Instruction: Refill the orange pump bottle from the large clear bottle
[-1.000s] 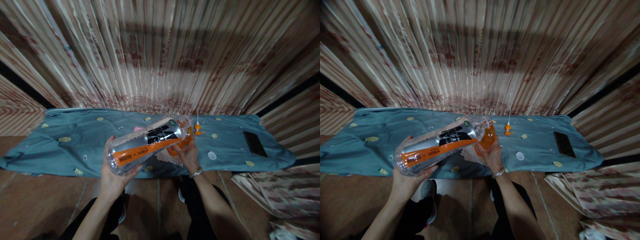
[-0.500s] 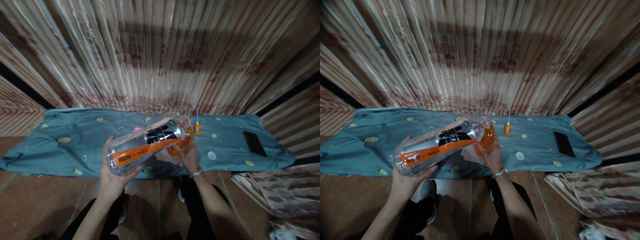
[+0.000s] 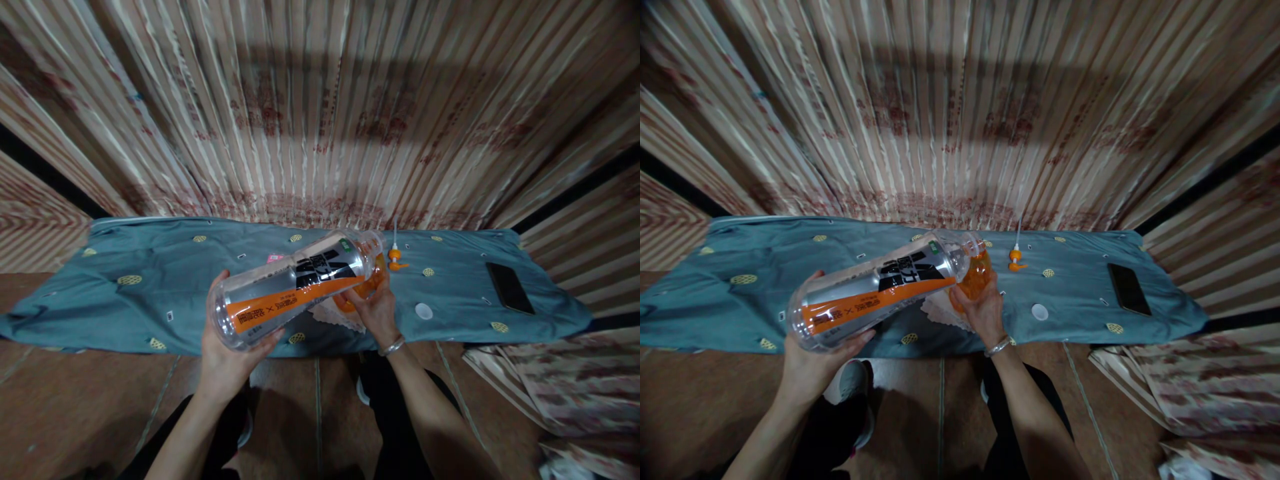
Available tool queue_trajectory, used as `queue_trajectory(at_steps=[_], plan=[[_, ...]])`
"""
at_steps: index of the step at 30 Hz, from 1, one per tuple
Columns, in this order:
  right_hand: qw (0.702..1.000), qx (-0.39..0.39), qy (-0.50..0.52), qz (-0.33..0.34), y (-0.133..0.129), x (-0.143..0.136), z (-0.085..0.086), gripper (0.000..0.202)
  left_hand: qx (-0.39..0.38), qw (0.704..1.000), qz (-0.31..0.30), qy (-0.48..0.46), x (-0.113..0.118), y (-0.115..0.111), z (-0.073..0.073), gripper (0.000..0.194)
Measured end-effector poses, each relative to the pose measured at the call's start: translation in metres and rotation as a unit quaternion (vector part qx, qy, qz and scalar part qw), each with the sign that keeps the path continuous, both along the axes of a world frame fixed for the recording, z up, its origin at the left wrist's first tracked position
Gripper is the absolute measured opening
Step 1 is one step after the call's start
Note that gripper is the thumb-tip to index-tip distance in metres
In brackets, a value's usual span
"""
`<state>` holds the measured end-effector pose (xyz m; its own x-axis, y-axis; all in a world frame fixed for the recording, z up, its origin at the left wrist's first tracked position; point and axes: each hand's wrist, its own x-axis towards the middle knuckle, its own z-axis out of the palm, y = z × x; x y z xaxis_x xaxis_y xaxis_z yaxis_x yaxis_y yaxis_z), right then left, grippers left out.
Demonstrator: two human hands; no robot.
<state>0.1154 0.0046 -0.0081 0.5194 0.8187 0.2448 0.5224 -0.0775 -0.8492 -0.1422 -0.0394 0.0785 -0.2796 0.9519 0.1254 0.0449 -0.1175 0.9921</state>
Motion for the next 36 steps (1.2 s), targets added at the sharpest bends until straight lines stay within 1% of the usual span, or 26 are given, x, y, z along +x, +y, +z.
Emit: queue_trajectory(at_steps=[3,7,11,15,18,20,25,27,33,36], plan=[[1.0,0.0,0.006,-0.001,-0.0005,-0.0012,0.0022,0.086,0.0,1.0,0.015,-0.026,0.003,-0.0001,0.0019,0.108],[1.0,0.017,0.007,0.001,-0.0006,-0.0023,0.003,0.08,-0.007,0.998,0.016,-0.055,0.0053,-0.0009,0.0049,0.105],[1.0,0.028,0.006,0.006,-0.0002,-0.0022,0.0027,0.077,-0.001,0.998,0.014,-0.056,0.0055,-0.0013,0.0067,0.102],[0.999,0.024,0.019,0.009,-0.0008,-0.0024,0.0035,0.078,0.003,0.999,0.01,-0.053,0.0041,-0.0012,0.0054,0.101],[1.0,0.017,0.021,0.012,-0.0015,-0.0025,0.0039,0.077,0.003,0.999,0.007,-0.054,0.0021,-0.0013,0.0042,0.105],[1.0,0.016,0.018,0.008,-0.0014,-0.0024,0.0032,0.075,-0.012,0.998,0.004,-0.061,0.0014,-0.0018,0.0044,0.106],[1.0,0.024,0.011,-0.001,-0.0002,-0.0016,0.0004,0.073,-0.035,0.991,-0.006,-0.133,0.0049,-0.0039,0.0083,0.107],[1.0,0.021,0.014,-0.004,0.0,-0.0016,0.0003,0.072,-0.036,0.989,-0.008,-0.145,0.0066,-0.0042,0.0094,0.105],[0.999,0.044,0.015,0.015,-0.0013,-0.0029,0.0034,0.074,0.003,0.994,-0.001,-0.108,0.0058,-0.0027,0.0067,0.108],[0.999,0.041,0.019,0.021,-0.0019,-0.0031,0.0041,0.07,-0.002,0.994,-0.006,-0.106,0.0054,-0.0031,0.0054,0.109]])
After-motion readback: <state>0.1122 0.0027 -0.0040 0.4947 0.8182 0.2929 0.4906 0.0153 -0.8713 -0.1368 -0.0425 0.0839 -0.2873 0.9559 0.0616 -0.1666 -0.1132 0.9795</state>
